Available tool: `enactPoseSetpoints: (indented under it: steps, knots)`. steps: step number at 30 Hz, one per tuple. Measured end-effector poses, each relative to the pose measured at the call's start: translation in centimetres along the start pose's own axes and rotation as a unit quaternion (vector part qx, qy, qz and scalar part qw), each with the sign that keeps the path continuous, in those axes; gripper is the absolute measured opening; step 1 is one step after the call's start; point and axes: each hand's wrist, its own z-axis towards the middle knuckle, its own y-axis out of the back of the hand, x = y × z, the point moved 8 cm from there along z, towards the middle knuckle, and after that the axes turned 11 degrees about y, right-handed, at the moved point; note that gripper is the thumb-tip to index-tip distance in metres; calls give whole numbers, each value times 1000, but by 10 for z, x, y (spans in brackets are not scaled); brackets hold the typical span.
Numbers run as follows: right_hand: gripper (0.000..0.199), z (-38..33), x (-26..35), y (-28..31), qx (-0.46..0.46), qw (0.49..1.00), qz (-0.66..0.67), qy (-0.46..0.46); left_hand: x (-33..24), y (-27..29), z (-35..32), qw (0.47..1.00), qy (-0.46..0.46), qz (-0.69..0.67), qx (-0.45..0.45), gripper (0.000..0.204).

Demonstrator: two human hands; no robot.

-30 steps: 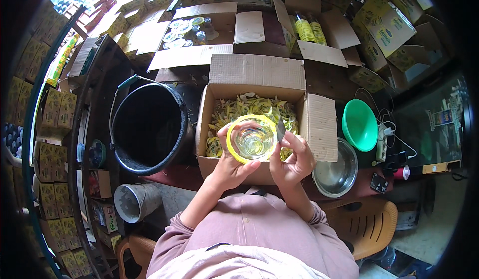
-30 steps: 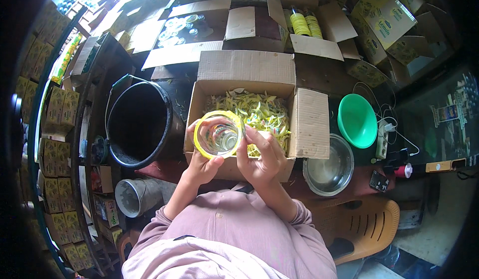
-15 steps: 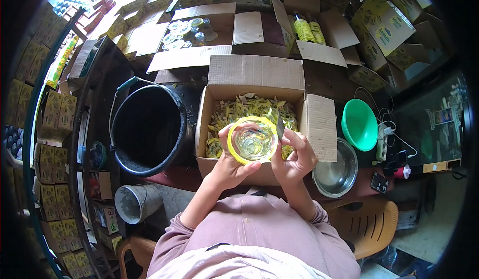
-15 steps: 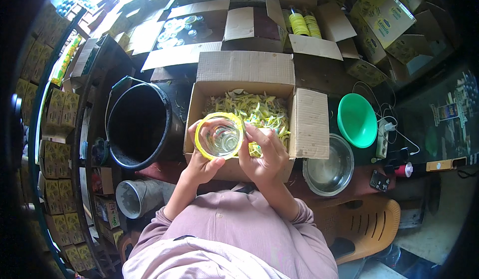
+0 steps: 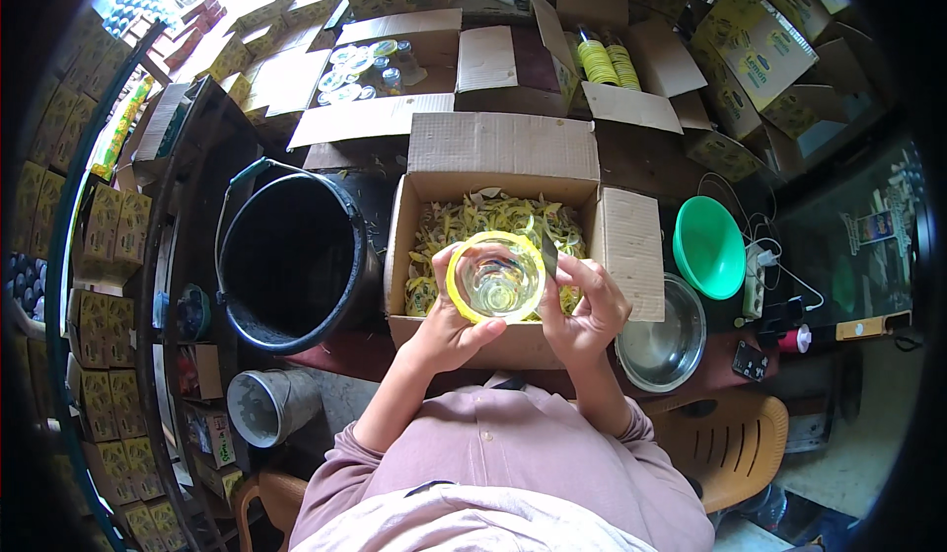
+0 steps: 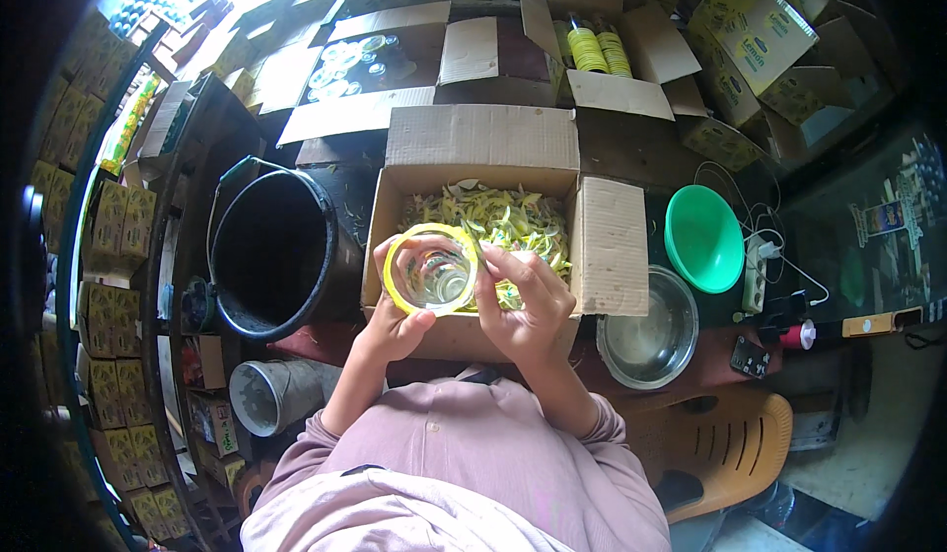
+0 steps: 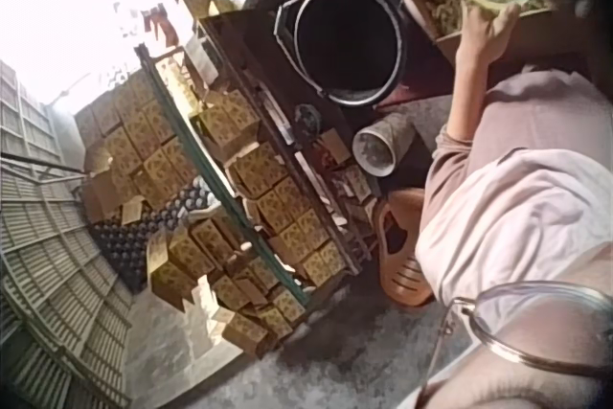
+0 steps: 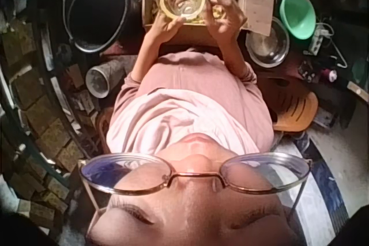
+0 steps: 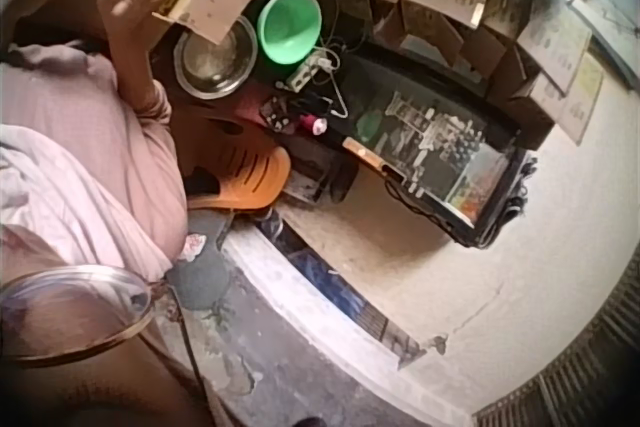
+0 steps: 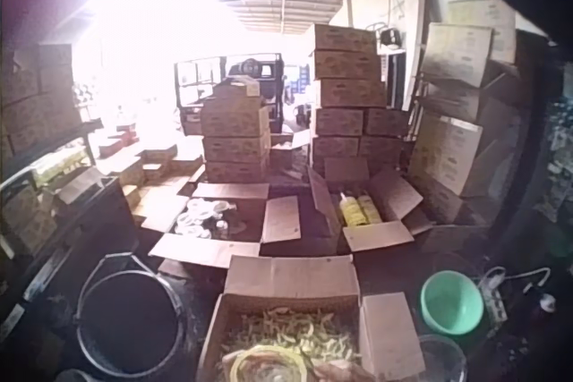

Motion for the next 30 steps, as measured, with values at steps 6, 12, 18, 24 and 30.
enactPoseSetpoints:
  steps: [6, 12, 18, 24, 30]
  knots:
    - [32, -1, -2, 2, 0, 1000, -7, 1, -2, -3, 0, 999, 8, 37, 11, 63]
    - [34, 4, -11, -6, 39, 997, 38, -56, 17, -7, 3, 963, 94, -248, 49, 79]
    - [32, 1, -14, -7, 12, 990, 69, -125, 16, -6, 5, 959, 78, -271, 30, 78]
    - [31, -3, -5, -2, 23, 995, 20, -98, 15, -6, 5, 970, 99, -221, 6, 69]
    - [31, -4, 6, -2, 25, 999, -19, -42, 12, -7, 6, 973, 72, -221, 14, 66]
